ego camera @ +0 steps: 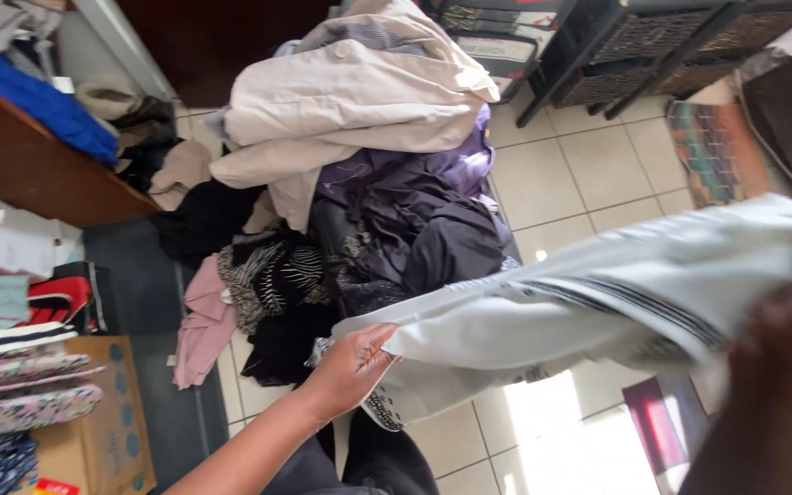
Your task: Hanging various garments from a pile onto hangers and placing them in a closet.
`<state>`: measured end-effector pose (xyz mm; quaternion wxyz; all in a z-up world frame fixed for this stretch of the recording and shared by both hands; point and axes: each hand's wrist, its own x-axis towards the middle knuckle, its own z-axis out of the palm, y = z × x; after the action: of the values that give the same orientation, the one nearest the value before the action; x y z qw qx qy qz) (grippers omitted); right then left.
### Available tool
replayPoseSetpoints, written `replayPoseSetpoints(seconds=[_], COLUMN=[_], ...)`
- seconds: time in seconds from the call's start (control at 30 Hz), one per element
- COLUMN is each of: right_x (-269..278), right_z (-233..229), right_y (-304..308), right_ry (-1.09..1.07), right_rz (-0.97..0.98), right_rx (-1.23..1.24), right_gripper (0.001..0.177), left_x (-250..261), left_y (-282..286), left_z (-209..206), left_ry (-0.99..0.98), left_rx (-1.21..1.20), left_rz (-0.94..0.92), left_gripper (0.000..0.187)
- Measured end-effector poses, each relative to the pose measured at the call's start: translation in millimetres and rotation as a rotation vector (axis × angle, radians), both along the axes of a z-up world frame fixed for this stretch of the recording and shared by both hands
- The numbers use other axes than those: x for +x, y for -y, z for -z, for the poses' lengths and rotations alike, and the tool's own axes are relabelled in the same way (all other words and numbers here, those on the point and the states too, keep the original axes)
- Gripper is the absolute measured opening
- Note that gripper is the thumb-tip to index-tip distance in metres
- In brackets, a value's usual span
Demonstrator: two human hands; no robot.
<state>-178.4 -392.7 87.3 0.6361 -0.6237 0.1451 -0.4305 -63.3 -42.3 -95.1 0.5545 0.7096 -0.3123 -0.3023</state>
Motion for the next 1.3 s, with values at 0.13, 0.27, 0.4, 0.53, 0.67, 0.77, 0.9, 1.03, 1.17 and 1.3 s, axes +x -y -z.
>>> replayPoseSetpoints(seconds=[0.13,0.27,0.4,0.53,0.67,0.77,0.9,1.03,1.17,1.3], right_x=[38,68,84,79,80,78,67,43,7,-49], right_z=[89,141,195,271,353,410,482,574,657,756], right_y=[11,-30,-106,-173,-216,-235,-259,-281,-295,-285], right_ry=[-0.026,-0.299,-0.527,-0.515,-0.489,-0.585,-0.445,-0.527,-0.453,-0.65], right_rz=[0.08,0.139,-0.033,-0.22,-0.382,-0.501,-0.692,-0.632,-0.66,-0.587], right_rx=[-0.121,-0.251,-0.041,0.173,0.366,0.447,0.6,0.638,0.618,0.566], right_gripper=[0.013,0.011,0.029,0.038,0.04,0.042,0.04,0.045,0.048,0.056], left_x=[7,9,5,5,39,65,100,130,160,185], left_y=[22,17,-12,-56,-120,-157,-176,-174,-158,-149], left_z=[3,73,153,278,352,405,477,545,556,577], left_ry=[-0.16,-0.151,-0.288,-0.607,-0.769,-0.771,-0.731,-0.585,-0.504,-0.338], left_rx=[0.08,0.401,0.266,0.083,0.125,0.356,0.419,0.455,0.581,0.779], left_rz=[-0.011,-0.017,-0.088,-0.308,-0.574,-0.75,-0.87,-0.857,-0.857,-0.795], left_gripper=[0.045,0.053,0.055,0.046,0.04,0.034,0.032,0.035,0.042,0.05])
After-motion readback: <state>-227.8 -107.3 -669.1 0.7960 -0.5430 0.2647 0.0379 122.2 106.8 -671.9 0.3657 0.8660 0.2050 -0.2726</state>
